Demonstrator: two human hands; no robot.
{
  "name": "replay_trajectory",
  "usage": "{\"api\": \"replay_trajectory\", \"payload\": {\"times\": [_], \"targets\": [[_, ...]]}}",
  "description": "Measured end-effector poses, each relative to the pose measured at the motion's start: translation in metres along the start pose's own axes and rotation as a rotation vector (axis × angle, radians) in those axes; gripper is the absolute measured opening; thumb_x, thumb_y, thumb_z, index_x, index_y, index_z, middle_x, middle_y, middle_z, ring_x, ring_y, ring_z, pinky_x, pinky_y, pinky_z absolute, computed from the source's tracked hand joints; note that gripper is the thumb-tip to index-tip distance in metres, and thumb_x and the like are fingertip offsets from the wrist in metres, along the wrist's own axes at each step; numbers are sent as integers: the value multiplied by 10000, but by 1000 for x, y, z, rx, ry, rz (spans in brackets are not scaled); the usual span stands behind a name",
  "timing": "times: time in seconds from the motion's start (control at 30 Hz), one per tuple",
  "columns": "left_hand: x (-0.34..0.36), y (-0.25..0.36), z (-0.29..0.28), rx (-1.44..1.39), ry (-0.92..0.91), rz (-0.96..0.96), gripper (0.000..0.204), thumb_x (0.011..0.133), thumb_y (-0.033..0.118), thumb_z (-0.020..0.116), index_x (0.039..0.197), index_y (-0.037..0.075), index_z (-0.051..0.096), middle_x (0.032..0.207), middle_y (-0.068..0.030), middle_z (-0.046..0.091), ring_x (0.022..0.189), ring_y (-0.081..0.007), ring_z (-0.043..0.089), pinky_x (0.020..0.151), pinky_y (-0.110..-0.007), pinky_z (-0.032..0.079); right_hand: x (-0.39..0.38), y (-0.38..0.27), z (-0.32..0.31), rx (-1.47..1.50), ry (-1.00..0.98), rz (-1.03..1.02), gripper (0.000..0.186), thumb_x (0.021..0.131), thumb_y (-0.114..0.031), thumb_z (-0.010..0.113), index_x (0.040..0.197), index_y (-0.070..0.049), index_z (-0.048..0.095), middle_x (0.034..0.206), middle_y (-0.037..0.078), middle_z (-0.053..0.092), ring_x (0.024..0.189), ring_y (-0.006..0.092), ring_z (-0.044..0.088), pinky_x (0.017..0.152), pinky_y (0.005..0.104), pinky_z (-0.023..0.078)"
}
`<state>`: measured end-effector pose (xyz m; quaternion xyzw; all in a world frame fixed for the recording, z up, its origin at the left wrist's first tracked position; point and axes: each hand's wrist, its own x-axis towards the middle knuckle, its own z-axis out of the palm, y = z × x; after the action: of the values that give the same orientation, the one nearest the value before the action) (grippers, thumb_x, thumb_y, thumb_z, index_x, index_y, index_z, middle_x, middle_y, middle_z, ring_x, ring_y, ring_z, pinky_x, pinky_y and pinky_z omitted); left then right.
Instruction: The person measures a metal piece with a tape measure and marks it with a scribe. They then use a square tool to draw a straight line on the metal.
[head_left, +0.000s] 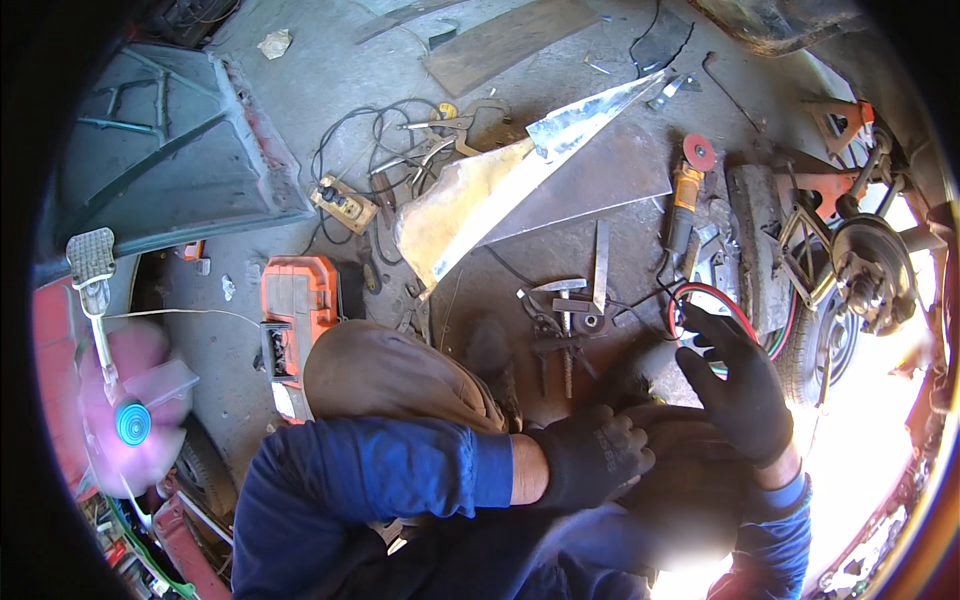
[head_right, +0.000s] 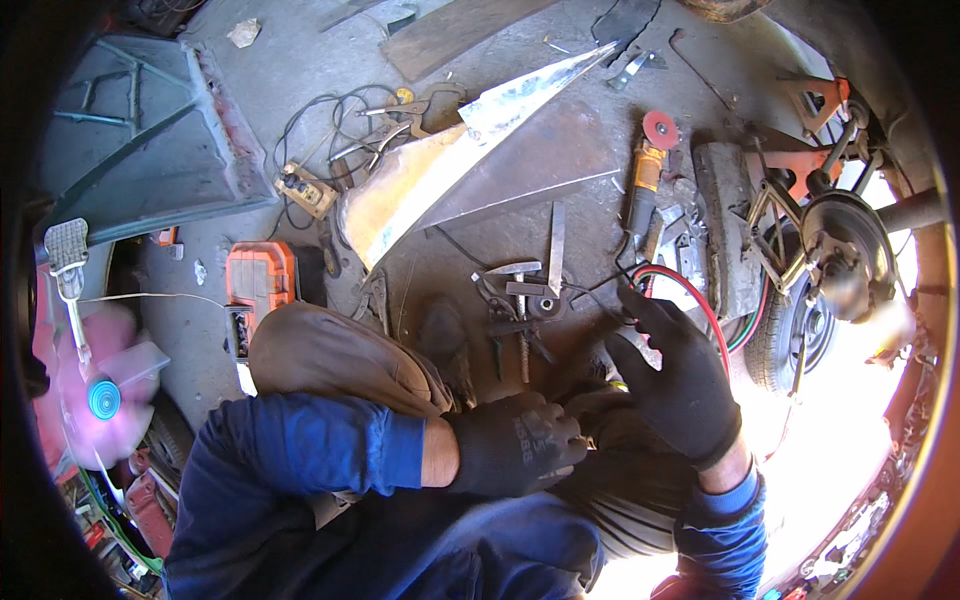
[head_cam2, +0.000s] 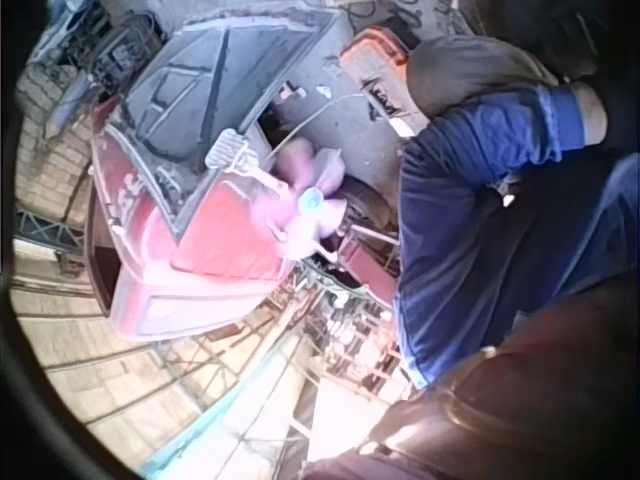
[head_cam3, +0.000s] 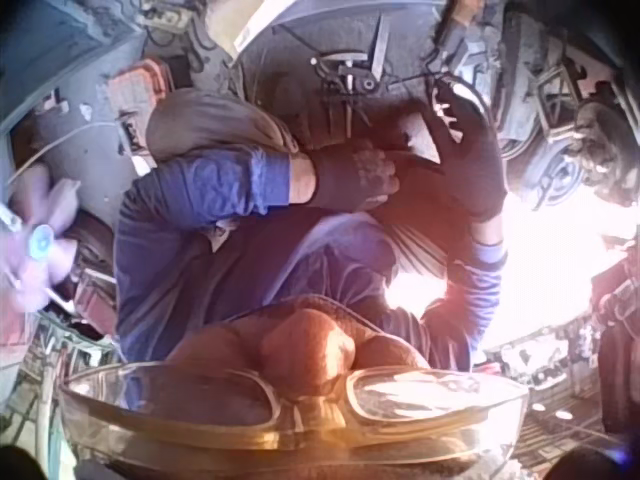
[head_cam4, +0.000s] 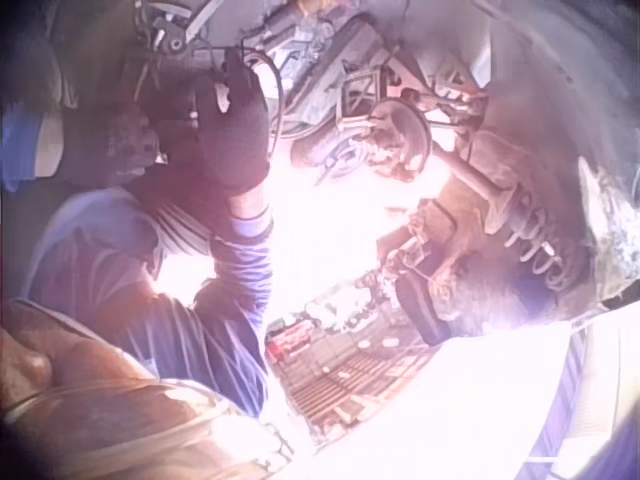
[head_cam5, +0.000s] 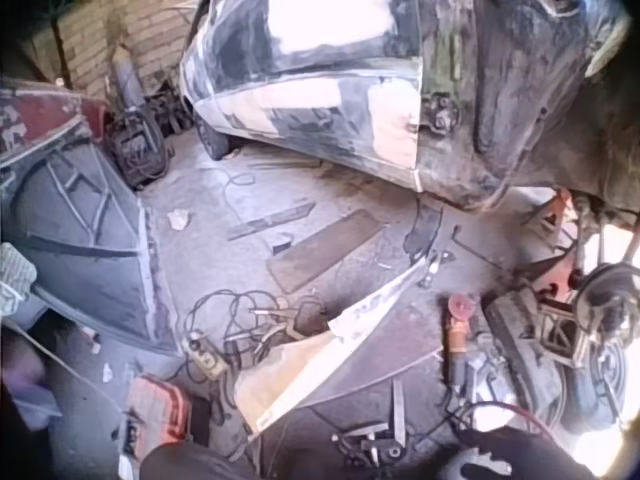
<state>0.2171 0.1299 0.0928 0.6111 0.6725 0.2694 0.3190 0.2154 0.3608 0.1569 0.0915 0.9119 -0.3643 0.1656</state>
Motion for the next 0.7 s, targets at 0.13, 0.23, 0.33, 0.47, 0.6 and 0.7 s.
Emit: {"api": "replay_trajectory", "payload": {"times": [0.13,0.23,0.33,0.47,0.6,0.7], "targets": [[7,-29,1,57,-227,-117,296,1006,335,655,1157,96,739,1110,-114,708,1022,-295,688,877,-472,564,21,-10,0,-281,60,-134,567,974,-206,777,1482,-4,627,1239,264,720,1098,441,711,951,495,572],[6,-39,4,134,-268,-140,334,983,319,654,1205,83,736,1113,-124,710,1015,-290,686,875,-477,564,23,-20,0,-223,-21,-193,601,918,-208,828,1452,-7,638,1251,250,719,1150,449,692,970,512,561],[10,-41,8,71,-262,-111,379,963,294,652,1266,77,721,1119,-118,706,1025,-295,684,891,-482,563,21,-25,-1,-211,-134,-140,601,901,-207,842,1429,2,646,1258,245,721,1136,443,699,957,512,567],[11,-47,9,73,-253,-113,390,951,282,661,1284,87,725,1126,-114,706,1026,-299,682,889,-466,573,22,-23,2,-247,-118,-104,612,894,-202,849,1425,20,642,1261,245,724,1123,443,704,956,504,576],[16,-51,12,50,-315,-143,398,949,279,667,1287,77,725,1141,-119,702,1044,-297,676,883,-456,581,23,-22,1,-227,-89,-200,592,916,-241,822,1409,30,637,1259,243,695,1074,441,703,917,516,575],[19,-53,14,49,-337,-139,414,950,278,667,1301,63,712,1173,-124,695,1058,-295,669,878,-460,585,23,-24,-1,-173,-162,-130,649,859,-194,865,1417,50,641,1287,273,712,1132,462,701,960,514,574]]}}
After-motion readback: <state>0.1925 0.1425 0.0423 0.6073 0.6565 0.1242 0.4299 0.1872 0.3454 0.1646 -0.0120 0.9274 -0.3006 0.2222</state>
